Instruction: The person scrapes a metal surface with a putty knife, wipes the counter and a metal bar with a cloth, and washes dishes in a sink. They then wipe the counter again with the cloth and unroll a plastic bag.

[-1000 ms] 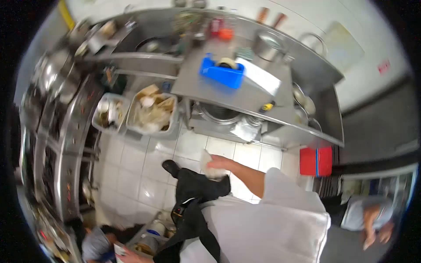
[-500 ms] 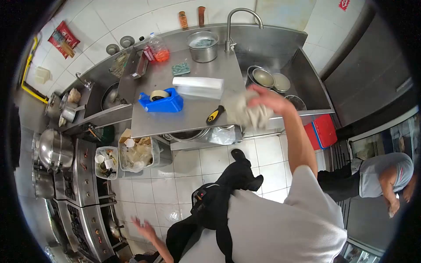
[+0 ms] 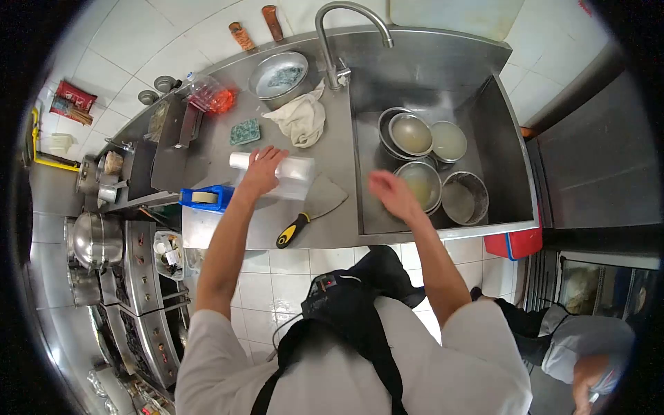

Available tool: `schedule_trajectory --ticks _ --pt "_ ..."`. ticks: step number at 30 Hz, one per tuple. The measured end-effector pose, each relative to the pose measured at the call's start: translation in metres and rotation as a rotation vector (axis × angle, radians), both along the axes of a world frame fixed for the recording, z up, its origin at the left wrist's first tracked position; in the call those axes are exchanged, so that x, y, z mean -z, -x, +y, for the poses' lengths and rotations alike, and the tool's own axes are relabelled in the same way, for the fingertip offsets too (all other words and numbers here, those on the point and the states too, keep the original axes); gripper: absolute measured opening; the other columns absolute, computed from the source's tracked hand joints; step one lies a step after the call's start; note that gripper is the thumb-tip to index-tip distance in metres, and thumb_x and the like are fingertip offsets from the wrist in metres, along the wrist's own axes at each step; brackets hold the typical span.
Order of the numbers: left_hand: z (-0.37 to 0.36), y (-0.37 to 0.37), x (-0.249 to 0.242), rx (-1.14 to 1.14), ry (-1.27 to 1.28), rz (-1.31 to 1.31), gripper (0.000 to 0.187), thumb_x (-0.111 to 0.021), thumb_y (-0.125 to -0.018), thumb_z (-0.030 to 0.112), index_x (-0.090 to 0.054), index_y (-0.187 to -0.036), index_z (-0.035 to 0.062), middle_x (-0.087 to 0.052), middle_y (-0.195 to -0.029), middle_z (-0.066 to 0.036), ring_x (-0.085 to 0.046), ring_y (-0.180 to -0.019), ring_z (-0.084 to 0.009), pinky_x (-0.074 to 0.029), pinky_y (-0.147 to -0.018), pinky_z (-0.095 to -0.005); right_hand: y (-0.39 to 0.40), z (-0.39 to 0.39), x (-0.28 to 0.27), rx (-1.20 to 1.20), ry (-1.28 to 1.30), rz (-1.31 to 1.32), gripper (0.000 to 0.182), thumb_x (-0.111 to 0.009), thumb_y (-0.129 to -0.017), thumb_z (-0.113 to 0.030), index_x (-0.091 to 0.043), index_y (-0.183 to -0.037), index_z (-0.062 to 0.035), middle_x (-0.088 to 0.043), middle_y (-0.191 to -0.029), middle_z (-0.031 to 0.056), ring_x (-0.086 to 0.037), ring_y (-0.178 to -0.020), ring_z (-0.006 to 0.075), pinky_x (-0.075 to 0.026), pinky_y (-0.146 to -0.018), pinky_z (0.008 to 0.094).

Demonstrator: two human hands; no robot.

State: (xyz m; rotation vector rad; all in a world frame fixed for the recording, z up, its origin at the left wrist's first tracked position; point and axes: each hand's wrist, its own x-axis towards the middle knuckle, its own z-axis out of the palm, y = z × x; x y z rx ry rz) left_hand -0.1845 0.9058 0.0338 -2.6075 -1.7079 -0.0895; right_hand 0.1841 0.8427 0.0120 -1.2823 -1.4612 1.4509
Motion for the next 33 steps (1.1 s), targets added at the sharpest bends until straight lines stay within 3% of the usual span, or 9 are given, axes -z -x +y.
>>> schedule_trajectory --ticks 6,12,16,20,24,27,30,31,33 --pt "0.027 0.004 -0.026 0.113 0.158 0.105 0.054 -0.072 -0.061 0.010 -0.059 -0.114 0.0134 -0.058 -0.110 -0.008 -0.053 -0.113 -0.0280 -0.032 -0.104 -0.0461 -0.060 -0.081 0.010 0.194 0.210 0.029 0.031 -0.063 -0.092 -0.016 -0.060 -0.120 -0.0005 -0.067 -0.099 0.0045 -0.061 -0.089 0.0120 -0.049 -0.077 0.0253" --pt "0.029 0.010 -0.130 0.007 -0.152 -0.076 0.049 -0.072 -0.062 0.013 -0.060 -0.110 0.0123 -0.058 -0.107 -0.009 -0.053 -0.111 -0.0289 -0.038 -0.095 -0.0457 -0.024 -0.068 -0.013 0.139 0.089 0.063 0.030 -0.064 -0.091 -0.014 -0.062 -0.118 -0.0011 -0.067 -0.105 0.0069 -0.063 -0.097 0.0149 -0.049 -0.087 0.0281" --pt "0.026 -0.002 -0.170 -0.118 -0.055 -0.399 0.052 -0.072 -0.062 0.015 -0.058 -0.111 0.0050 -0.059 -0.107 -0.016 -0.055 -0.106 -0.0365 -0.045 -0.091 -0.0446 0.043 -0.011 -0.015 -0.038 0.019 0.071 0.045 -0.071 -0.086 -0.023 -0.059 -0.124 -0.0015 -0.066 -0.110 0.0105 -0.061 -0.104 0.0179 -0.048 -0.091 0.0318" --pt "0.014 -0.030 -0.182 -0.234 0.232 -0.754 0.051 -0.073 -0.064 0.017 -0.062 -0.111 0.0010 -0.068 -0.096 -0.015 -0.065 -0.089 -0.0282 -0.049 -0.086 -0.0377 0.122 0.040 -0.055 0.094 0.053 0.257 0.062 -0.074 -0.082 -0.026 -0.050 -0.133 -0.0005 -0.060 -0.122 0.0112 -0.052 -0.117 0.0170 -0.044 -0.095 0.0346" --pt "0.013 -0.028 -0.151 -0.295 0.438 -1.136 0.043 -0.073 -0.067 0.011 -0.064 -0.107 -0.0030 -0.070 -0.094 -0.008 -0.065 -0.086 -0.0228 -0.049 -0.084 -0.0341 0.137 0.101 -0.072 -0.123 0.082 0.458 0.046 -0.073 -0.084 -0.025 -0.058 -0.121 -0.0009 -0.064 -0.112 0.0090 -0.057 -0.101 0.0156 -0.046 -0.083 0.0347" --pt "0.000 -0.013 -0.096 -0.294 0.545 -1.717 0.050 -0.066 -0.074 0.007 -0.055 -0.122 -0.0022 -0.063 -0.115 -0.011 -0.060 -0.106 -0.0243 -0.046 -0.096 -0.0379 0.138 0.127 -0.083 -0.133 -0.040 0.072 0.024 -0.068 -0.090 -0.029 -0.066 -0.097 -0.0061 -0.059 -0.083 -0.0030 -0.051 -0.077 0.0091 -0.041 -0.067 0.0273" --pt "-0.014 -0.010 -0.038 -0.255 0.616 -2.223 0.051 -0.059 -0.082 0.012 -0.048 -0.130 -0.0017 -0.058 -0.126 -0.014 -0.056 -0.117 -0.0275 -0.043 -0.103 -0.0426 0.156 0.124 -0.111 -0.187 -0.239 0.041 0.024 -0.066 -0.092 -0.028 -0.066 -0.088 -0.0047 -0.054 -0.070 -0.0043 -0.046 -0.067 0.0078 -0.039 -0.062 0.0283" --pt "-0.018 -0.013 -0.023 -0.244 0.631 -2.369 0.051 -0.057 -0.084 0.014 -0.046 -0.132 -0.0015 -0.057 -0.128 -0.014 -0.055 -0.119 -0.0288 -0.042 -0.105 -0.0441 0.161 0.129 -0.120 -0.252 -0.368 -0.166 0.037 -0.064 -0.090 -0.033 -0.064 -0.096 0.0037 -0.064 -0.078 0.0076 -0.057 -0.073 0.0164 -0.045 -0.069 0.0339" --pt "-0.024 -0.027 -0.004 -0.316 0.531 -2.504 0.052 -0.054 -0.088 0.021 -0.044 -0.134 -0.0017 -0.055 -0.131 -0.016 -0.054 -0.121 -0.0309 -0.040 -0.107 -0.0458 0.172 0.123 -0.141 -0.215 -0.304 -0.111 0.037 -0.064 -0.090 -0.033 -0.065 -0.096 0.0035 -0.064 -0.077 0.0078 -0.057 -0.073 0.0165 -0.045 -0.068 0.0341"
